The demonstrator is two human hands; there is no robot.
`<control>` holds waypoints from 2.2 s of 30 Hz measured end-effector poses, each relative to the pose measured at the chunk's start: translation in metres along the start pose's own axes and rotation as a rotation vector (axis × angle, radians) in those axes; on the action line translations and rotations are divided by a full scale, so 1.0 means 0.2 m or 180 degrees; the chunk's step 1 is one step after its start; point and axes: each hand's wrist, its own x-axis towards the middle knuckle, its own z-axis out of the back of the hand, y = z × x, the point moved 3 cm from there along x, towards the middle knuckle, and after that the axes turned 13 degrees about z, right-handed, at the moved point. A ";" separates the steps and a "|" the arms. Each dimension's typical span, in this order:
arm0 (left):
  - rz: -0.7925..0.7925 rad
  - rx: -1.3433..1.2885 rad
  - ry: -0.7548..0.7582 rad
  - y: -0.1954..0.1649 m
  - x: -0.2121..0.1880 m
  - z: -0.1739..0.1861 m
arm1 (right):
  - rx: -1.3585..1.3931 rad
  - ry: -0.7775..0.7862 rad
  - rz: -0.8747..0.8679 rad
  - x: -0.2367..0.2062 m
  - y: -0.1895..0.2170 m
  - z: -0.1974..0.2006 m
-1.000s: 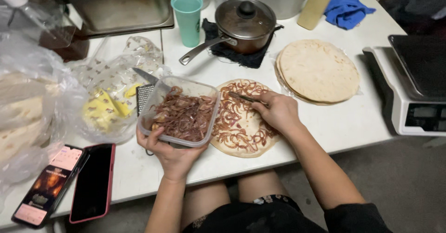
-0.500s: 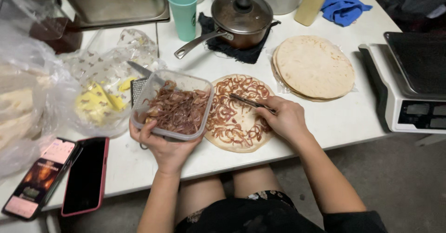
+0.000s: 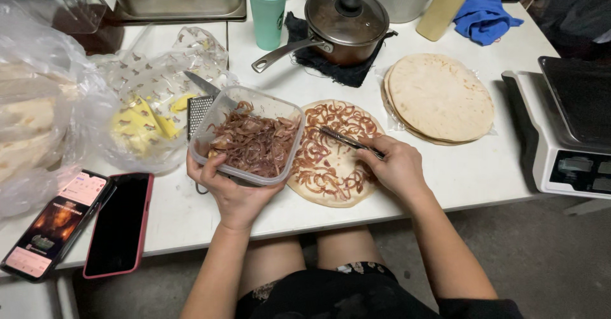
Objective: The person sits at a table and spreads caramelized onions from a plastic container over a tortilla using a small utensil, covering the surface. They then set the container aside and grate a block of cheese over the onion-covered tortilla with a handheld grater.
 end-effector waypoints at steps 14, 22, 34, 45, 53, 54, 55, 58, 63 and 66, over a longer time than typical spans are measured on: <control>-0.0008 -0.0137 0.0067 0.04 0.02 0.01 | -0.0103 0.0000 0.0142 0.00 0.04 -0.06; 0.0077 -0.0170 0.0083 0.03 0.02 0.01 | -0.0022 0.0001 0.0168 0.03 0.05 -0.04; -0.0003 -0.0192 0.0134 -0.03 0.01 0.00 | -0.0028 -0.0170 0.0226 0.02 -0.02 0.00; -0.0620 -0.0066 0.0319 0.04 -0.04 -0.02 | 0.0790 0.0322 0.0651 -0.04 0.27 0.29; -0.1037 -0.0421 0.0533 0.05 -0.04 -0.01 | -0.0166 0.0350 0.1505 0.03 0.52 0.25; -0.1098 -0.0385 0.0531 0.05 -0.04 -0.01 | -0.0172 0.0387 0.1500 0.04 0.54 0.22; -0.1119 -0.0343 0.0543 0.05 -0.04 -0.01 | -0.0180 0.0424 0.1497 0.05 0.55 0.19; -0.1089 -0.0355 0.0590 0.06 -0.04 -0.01 | -0.0142 0.0233 0.1703 0.06 0.57 0.16; -0.0816 -0.0296 0.0690 0.08 -0.02 -0.02 | 0.0259 0.0090 0.1377 0.06 0.50 0.22; -0.0645 -0.0144 0.0668 0.08 -0.01 -0.03 | 0.0512 0.0010 0.1049 0.05 0.41 0.29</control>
